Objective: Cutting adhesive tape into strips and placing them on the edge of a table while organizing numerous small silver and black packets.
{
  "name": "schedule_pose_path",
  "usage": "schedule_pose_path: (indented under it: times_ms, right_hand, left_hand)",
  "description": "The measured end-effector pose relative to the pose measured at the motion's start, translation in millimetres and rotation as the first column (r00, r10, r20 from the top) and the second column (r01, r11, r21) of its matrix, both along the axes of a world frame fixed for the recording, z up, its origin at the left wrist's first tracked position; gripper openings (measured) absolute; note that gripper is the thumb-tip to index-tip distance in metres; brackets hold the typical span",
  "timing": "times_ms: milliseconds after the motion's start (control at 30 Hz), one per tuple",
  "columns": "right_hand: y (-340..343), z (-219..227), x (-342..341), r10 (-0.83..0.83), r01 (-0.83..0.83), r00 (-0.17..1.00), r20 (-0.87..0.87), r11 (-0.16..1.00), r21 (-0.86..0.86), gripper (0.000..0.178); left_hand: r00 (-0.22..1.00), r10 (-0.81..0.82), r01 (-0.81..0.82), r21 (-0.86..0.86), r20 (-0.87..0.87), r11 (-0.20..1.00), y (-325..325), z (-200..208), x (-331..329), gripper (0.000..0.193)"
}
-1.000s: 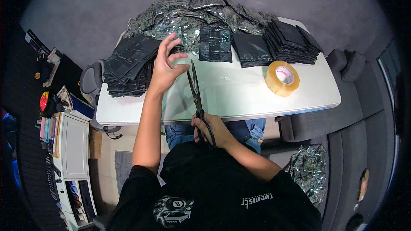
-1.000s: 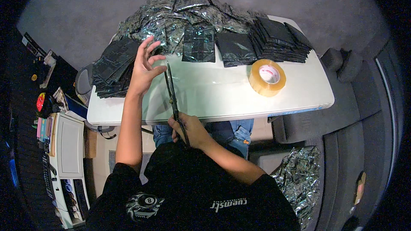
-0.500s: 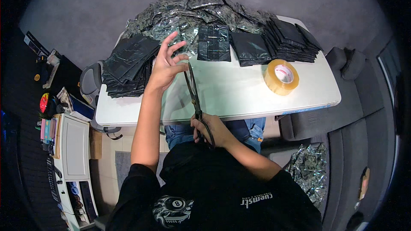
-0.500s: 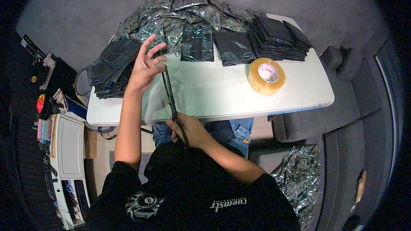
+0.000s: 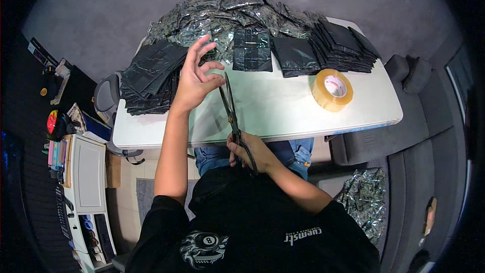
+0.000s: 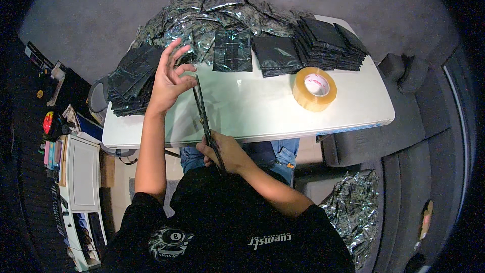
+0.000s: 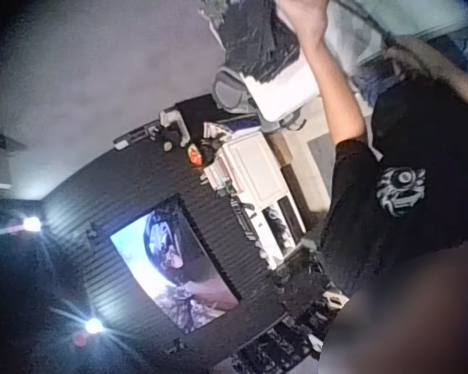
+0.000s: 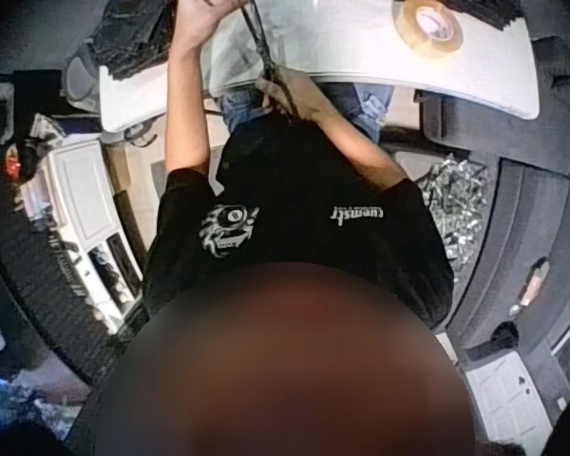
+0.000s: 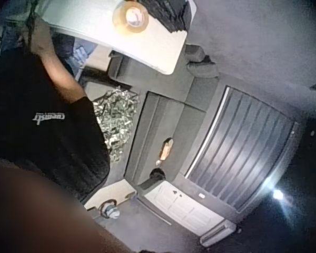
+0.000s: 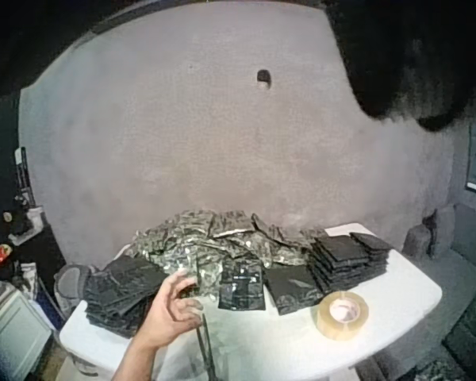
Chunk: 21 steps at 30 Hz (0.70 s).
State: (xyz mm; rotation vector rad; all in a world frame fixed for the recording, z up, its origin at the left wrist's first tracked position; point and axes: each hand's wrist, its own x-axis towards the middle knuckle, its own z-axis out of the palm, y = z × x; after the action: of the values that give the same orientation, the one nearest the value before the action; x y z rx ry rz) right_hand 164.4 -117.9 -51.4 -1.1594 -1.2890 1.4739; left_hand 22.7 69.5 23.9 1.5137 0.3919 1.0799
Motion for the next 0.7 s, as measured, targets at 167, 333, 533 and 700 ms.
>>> schedule_pose_path:
  times_ms: [167,333,533,700]
  right_hand:
    - [0.8,2.5,2.9,0.003,-0.003,1.000,-0.002,1.000,-0.018,0.036]
    - [1.2,5.8,2.6,0.010,-0.010,1.000,-0.004,1.000,-0.027,0.039]
    - [2.8,2.2,3.9,0.023,-0.023,1.000,0.019,1.000,-0.016,0.042]
    - [4.9,-0.7,5.5,0.043,-0.041,0.998,0.050,0.998,-0.038,0.046]
  left_hand:
    - [1.000,0.002,-0.002,0.000,0.017,1.000,-2.8,0.3,3.0,0.106]
    - [0.999,0.037,-0.037,0.015,0.012,0.999,-4.6,0.1,2.6,0.105]
    - [0.999,0.052,-0.052,0.030,0.006,0.998,-3.9,-1.8,4.3,0.104]
    - [0.998,0.057,-0.057,0.034,0.001,0.998,-3.8,-3.2,4.2,0.104]
